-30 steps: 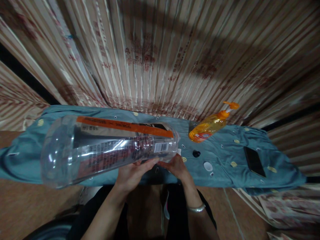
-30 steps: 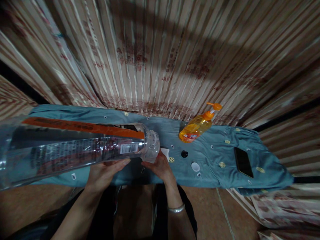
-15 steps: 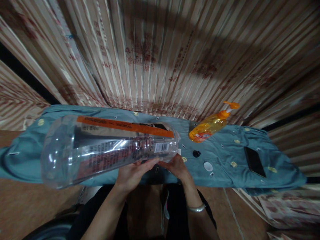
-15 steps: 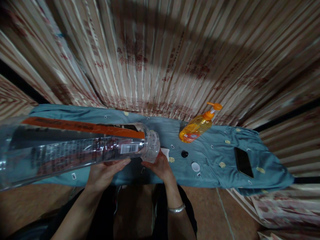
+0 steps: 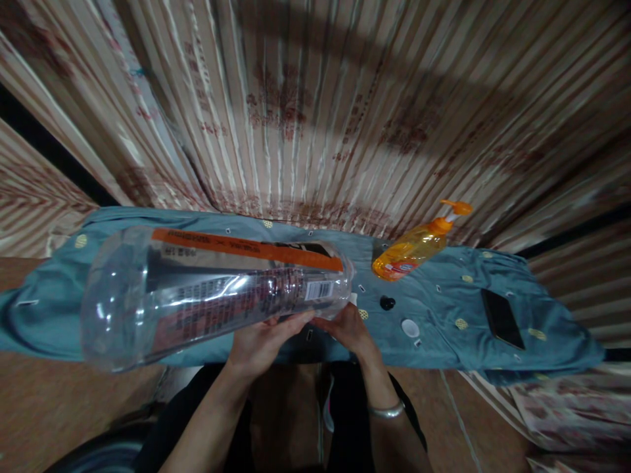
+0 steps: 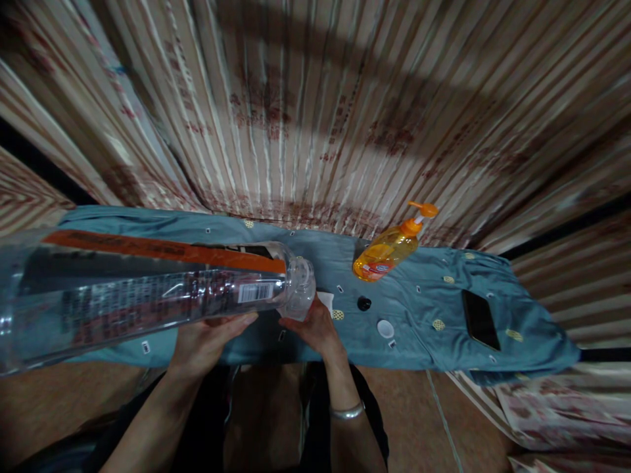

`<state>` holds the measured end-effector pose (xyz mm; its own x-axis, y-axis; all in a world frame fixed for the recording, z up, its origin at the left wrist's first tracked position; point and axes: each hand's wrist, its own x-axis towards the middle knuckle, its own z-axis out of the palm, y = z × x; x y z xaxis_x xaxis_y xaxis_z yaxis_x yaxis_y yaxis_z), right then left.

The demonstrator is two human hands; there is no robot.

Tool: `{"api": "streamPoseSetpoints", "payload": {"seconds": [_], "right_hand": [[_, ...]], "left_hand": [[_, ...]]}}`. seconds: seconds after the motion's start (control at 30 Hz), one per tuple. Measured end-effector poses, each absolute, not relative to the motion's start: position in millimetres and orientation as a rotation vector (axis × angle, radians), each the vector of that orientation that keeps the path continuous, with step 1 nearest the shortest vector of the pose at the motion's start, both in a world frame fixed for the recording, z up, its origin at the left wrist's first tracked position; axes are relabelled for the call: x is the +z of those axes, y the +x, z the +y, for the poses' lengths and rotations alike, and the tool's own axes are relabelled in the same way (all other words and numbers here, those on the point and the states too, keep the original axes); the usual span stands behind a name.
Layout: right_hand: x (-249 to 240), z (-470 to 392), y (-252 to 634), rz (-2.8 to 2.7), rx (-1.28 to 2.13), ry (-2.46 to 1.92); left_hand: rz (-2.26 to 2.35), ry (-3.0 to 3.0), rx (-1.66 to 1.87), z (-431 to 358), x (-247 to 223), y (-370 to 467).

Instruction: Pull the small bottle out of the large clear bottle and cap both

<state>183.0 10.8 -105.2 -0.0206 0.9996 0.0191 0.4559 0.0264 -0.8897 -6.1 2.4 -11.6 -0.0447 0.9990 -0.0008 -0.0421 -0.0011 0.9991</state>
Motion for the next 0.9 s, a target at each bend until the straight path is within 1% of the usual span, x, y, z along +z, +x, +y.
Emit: {"api": "streamPoseSetpoints", "payload": {"seconds": [0.23, 0.4, 0.73, 0.9], "right_hand": [[-105.8, 11.2, 183.5, -1.616, 0.904, -1.536], [-106.2, 10.7, 183.5, -1.608, 0.904, -1.534], [-109.0, 11.4, 183.2, -1.615, 0.879, -1.536], [-107.9, 11.1, 182.4, -1.600, 0.910, -1.520]], "left_hand": [[1.273, 1.214, 1.264, 2.4, -16.5, -8.9], [1.238, 1.166, 1.272, 2.0, -23.0, -8.5], [1.274, 1.229, 1.213, 1.6, -17.0, -12.3], [1.262, 1.168, 1.222, 1.6, -13.2, -8.4]]}}
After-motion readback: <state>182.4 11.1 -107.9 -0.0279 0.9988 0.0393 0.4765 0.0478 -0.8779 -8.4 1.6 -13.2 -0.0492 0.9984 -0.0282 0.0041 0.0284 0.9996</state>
